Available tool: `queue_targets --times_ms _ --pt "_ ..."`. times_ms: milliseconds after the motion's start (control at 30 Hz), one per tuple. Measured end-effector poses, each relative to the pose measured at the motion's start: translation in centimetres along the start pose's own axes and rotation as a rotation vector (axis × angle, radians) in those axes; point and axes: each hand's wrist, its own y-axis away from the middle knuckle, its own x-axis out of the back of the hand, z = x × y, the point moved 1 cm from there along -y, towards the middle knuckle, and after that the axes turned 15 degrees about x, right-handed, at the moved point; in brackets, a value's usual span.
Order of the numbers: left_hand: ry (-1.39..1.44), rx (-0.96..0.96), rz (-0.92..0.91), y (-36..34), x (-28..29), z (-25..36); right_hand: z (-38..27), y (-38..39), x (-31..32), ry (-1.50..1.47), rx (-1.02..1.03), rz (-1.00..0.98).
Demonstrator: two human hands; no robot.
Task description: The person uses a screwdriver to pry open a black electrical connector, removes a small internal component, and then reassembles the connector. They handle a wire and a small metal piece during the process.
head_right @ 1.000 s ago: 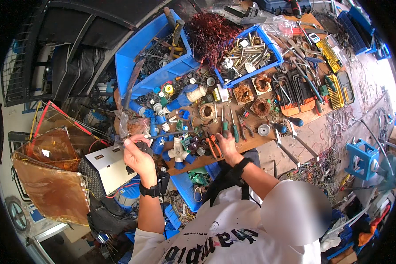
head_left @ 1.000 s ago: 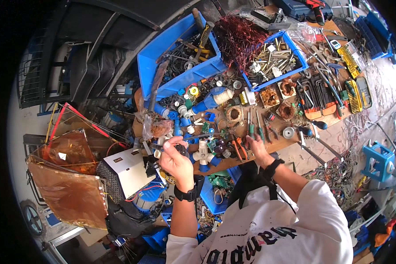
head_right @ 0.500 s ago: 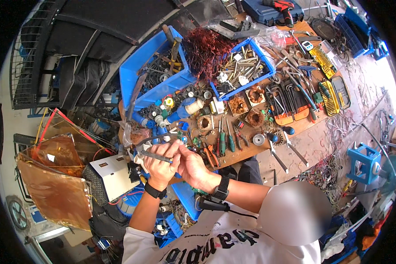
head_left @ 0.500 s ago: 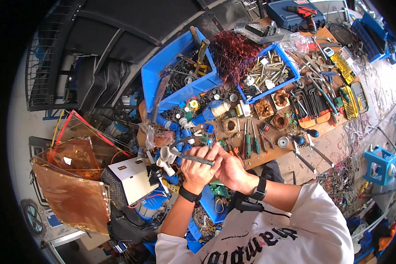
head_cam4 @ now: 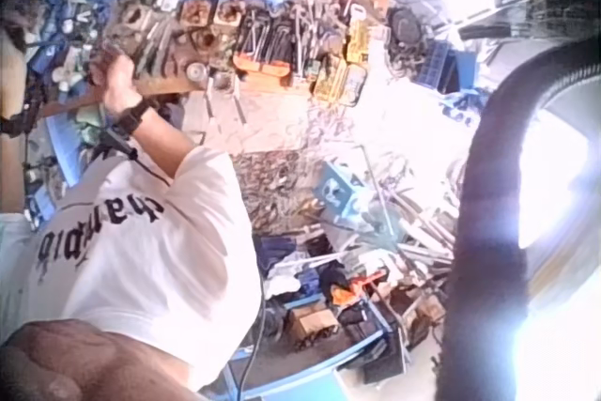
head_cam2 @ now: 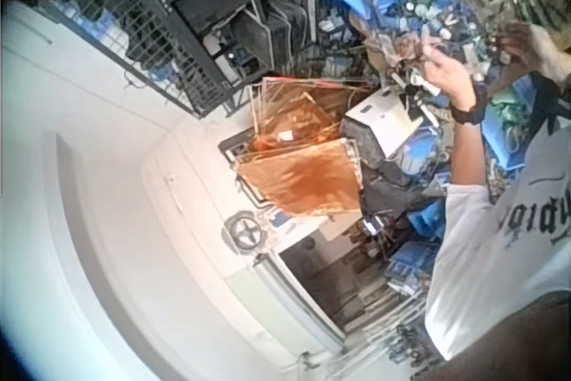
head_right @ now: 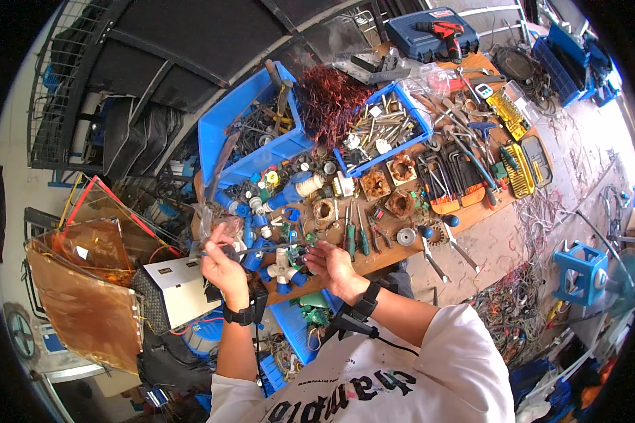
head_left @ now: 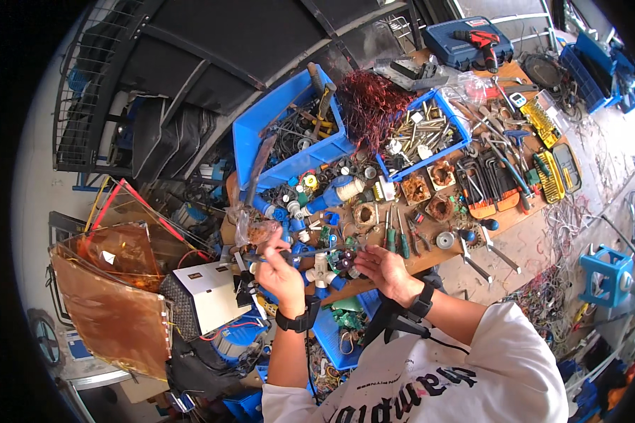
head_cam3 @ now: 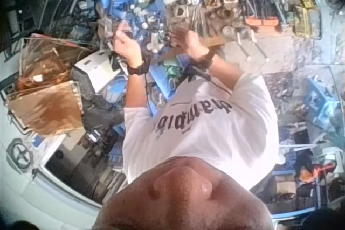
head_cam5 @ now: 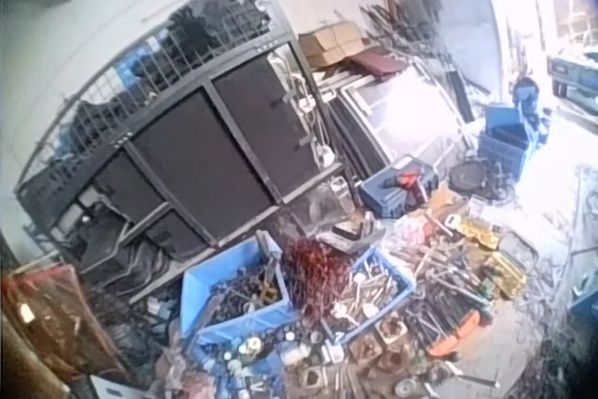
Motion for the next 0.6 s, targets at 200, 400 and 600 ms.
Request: queue_targets --times_ms 200,400,600 --pt "0.141 0.006 0.070 0.2 2.8 -1.7 -2.9 -0.9 0.4 -0.030 0.107 0.056" --pt "0.265 0.123 0.130 0.8 6.1 -3.1 -10.1 -1.7 -5.1 -0.239 0.336 -0.231" --pt "0.326 0.078 0.172 0.8 8.2 -4.4 -5.7 1.0 -5.1 0.041 0.222 -0.349"
